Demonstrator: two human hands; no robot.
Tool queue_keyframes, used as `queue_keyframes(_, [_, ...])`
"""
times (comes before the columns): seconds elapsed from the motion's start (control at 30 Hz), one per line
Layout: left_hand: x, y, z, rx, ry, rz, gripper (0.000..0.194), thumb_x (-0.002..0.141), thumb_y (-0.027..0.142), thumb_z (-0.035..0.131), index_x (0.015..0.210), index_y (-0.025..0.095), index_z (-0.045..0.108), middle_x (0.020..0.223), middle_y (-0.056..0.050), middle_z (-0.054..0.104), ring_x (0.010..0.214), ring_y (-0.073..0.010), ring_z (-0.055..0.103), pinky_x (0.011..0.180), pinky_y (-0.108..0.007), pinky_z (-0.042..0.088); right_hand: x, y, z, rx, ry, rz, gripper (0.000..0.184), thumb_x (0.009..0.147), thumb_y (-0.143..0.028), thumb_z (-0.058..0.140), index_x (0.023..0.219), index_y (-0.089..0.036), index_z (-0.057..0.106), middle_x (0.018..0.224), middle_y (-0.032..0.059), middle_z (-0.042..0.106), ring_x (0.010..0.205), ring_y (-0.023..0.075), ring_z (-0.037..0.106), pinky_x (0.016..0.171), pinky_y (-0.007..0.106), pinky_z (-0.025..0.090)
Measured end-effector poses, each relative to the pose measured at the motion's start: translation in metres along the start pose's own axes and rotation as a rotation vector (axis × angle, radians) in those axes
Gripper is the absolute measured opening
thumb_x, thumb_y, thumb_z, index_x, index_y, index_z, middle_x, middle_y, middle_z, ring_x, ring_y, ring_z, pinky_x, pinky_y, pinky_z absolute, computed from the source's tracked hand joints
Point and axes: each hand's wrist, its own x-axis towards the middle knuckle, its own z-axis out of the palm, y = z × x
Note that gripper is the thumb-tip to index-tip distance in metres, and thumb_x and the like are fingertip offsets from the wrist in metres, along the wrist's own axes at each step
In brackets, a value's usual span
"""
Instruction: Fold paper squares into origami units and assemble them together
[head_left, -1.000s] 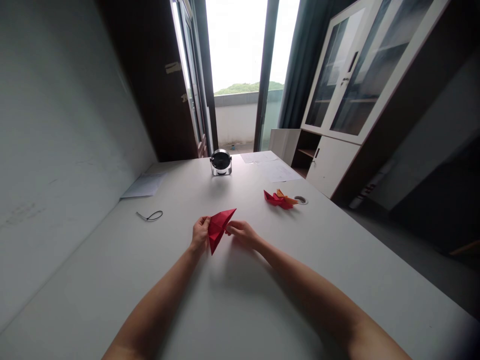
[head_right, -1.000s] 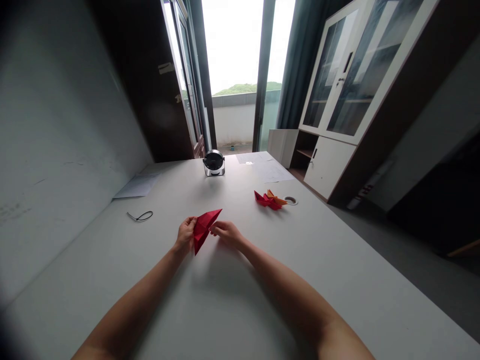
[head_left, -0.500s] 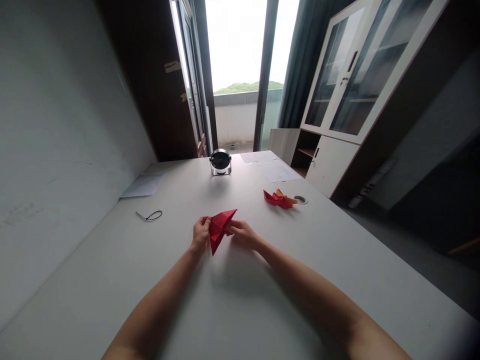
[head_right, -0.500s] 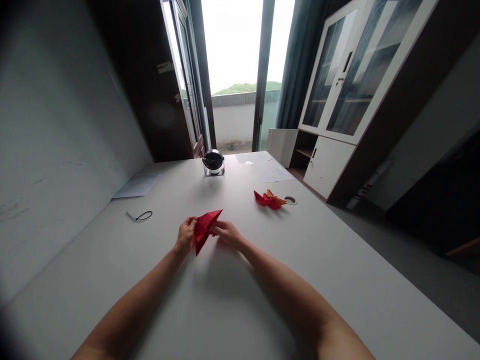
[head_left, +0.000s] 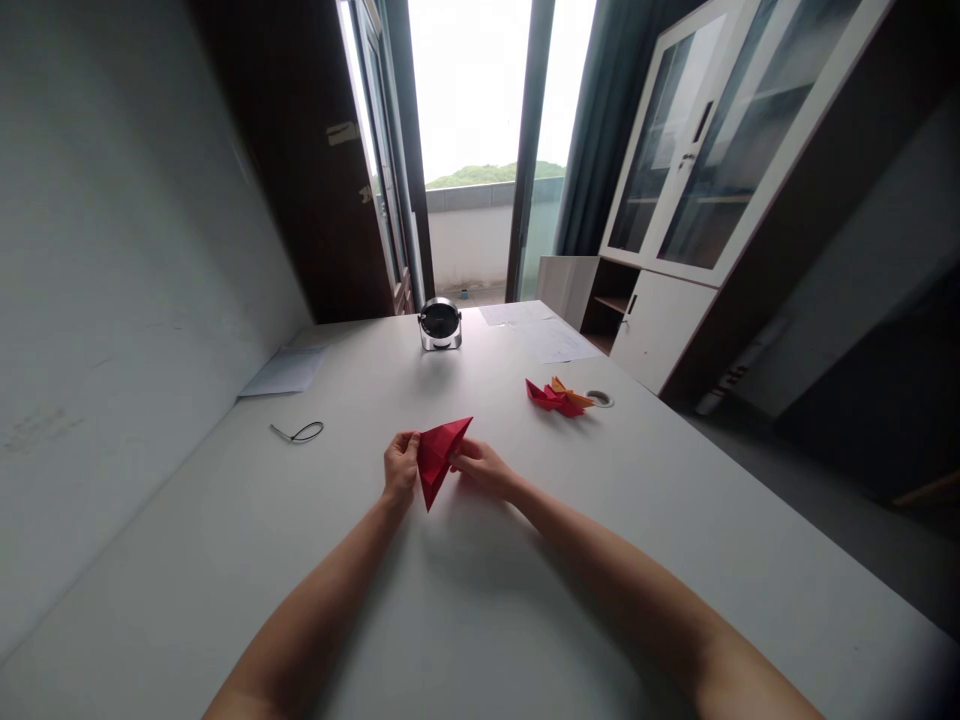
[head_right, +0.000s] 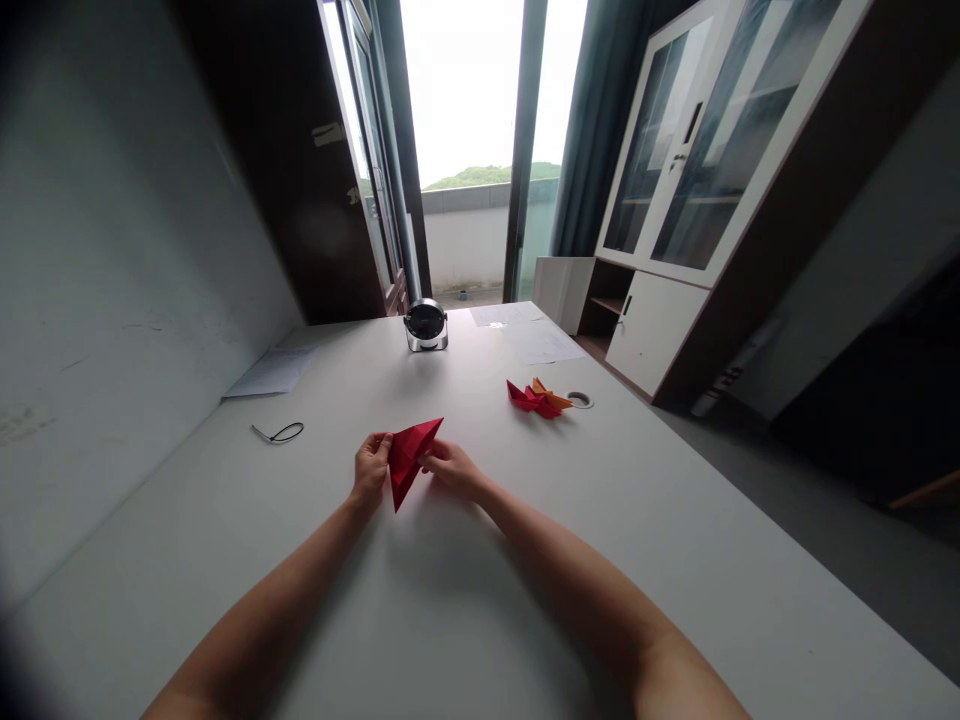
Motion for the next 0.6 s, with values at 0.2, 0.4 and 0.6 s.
queue_keyframes(0.2, [-0.004,0.004,0.002,-0.01,-0.047,-0.007,0.039,0.073,0.051,0.079,0.087,0.018,0.065,0.081,-0.001,0.067,0.071,-0.0132,0.06,0.069,-0.025,0.05,-0.001,0.004,0.0,-0.032,0.01,0.003,0.024,0.081,-0.036,0.066,0.093,-0.016,0.067,0.085,0.0048,0.069,0.077,0.0193,0.062,0.072,0.03,0.051])
queue_keyframes(0.4, [-0.008,0.006,0.004,-0.044,-0.161,-0.089,0.04,0.073,0.052,0.079,0.087,0.018,0.065,0.084,-0.002,0.068,0.071,-0.0131,0.061,0.071,-0.027,0.051,0.003,0.013,-0.001,0.021,0.12,0.01,0.025,0.079,-0.038,0.066,0.089,-0.016,0.066,0.078,0.0028,0.069,0.068,0.0177,0.061,0.063,0.029,0.05])
queue_keyframes(0.6, [-0.007,0.002,0.004,0.022,-0.209,-0.049,0.033,0.078,0.045,0.076,0.091,0.016,0.067,0.086,-0.004,0.069,0.076,-0.015,0.064,0.077,-0.03,0.054,0.004,0.014,-0.009,-0.06,0.258,-0.061,0.025,0.082,-0.036,0.062,0.096,-0.017,0.069,0.087,0.0046,0.071,0.079,0.0198,0.065,0.072,0.031,0.053])
